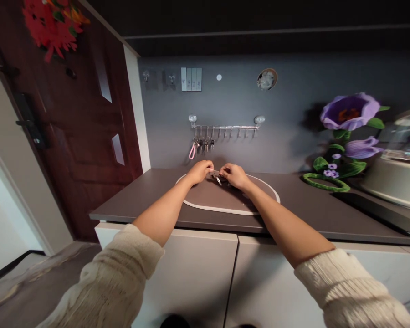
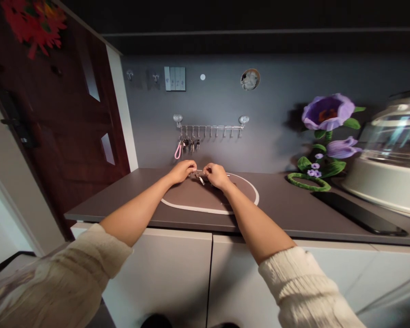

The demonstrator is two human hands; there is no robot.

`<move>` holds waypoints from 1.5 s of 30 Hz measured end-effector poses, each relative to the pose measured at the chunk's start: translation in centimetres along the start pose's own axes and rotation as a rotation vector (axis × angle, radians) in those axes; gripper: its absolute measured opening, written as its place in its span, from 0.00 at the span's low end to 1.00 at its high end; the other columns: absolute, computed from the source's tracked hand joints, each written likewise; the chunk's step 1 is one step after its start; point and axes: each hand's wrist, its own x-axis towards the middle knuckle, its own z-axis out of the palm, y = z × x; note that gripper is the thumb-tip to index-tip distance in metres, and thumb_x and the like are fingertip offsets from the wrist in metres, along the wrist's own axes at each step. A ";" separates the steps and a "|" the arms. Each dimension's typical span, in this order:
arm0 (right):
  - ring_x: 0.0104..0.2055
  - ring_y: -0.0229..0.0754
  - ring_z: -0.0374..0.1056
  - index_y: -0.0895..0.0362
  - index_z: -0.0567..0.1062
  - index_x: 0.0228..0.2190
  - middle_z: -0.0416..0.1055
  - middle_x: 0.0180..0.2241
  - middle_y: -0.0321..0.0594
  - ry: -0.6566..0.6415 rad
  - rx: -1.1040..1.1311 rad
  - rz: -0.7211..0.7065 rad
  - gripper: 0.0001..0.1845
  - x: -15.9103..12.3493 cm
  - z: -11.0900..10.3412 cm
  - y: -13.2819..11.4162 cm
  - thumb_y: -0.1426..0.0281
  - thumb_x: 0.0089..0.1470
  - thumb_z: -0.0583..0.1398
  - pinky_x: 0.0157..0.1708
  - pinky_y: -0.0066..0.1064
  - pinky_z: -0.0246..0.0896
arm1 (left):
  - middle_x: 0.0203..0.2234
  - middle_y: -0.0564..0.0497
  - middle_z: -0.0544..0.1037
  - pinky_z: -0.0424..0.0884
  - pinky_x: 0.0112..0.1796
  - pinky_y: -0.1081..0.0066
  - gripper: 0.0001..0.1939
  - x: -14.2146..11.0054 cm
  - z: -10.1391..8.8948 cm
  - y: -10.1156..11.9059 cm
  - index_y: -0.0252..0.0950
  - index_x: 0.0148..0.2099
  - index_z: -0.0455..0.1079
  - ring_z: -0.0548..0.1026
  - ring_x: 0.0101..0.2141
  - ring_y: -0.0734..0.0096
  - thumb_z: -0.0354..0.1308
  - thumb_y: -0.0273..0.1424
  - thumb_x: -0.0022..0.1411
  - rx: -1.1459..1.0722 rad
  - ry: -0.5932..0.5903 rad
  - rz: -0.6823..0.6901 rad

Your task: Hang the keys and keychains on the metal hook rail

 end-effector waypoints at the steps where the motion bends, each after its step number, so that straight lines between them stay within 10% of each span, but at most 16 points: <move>1: 0.28 0.34 0.65 0.58 0.73 0.29 0.72 0.26 0.38 0.002 0.014 0.002 0.07 0.0 0.0 -0.1 0.72 0.48 0.55 0.31 0.24 0.55 | 0.24 0.53 0.69 0.60 0.33 0.74 0.06 0.0 0.0 0.1 0.33 0.29 0.65 0.65 0.28 0.74 0.48 0.24 0.54 -0.031 0.011 -0.004; 25: 0.19 0.30 0.56 0.59 0.71 0.27 0.63 0.18 0.31 -0.017 0.862 0.161 0.12 -0.1 -0.5 -1.2 0.63 0.41 0.61 0.21 0.23 0.51 | 0.17 0.56 0.69 0.64 0.26 0.75 0.06 0.6 -0.4 1.4 0.29 0.31 0.67 0.66 0.18 0.82 0.57 0.28 0.50 -0.927 0.184 -0.245; 45: 0.22 0.30 0.58 0.59 0.71 0.25 0.67 0.22 0.33 0.052 0.901 0.098 0.19 -0.1 -0.7 -1.1 0.57 0.34 0.64 0.25 0.24 0.55 | 0.20 0.55 0.70 0.65 0.27 0.74 0.18 0.6 -0.6 1.9 0.30 0.33 0.68 0.66 0.21 0.81 0.63 0.38 0.42 -0.966 0.230 -0.160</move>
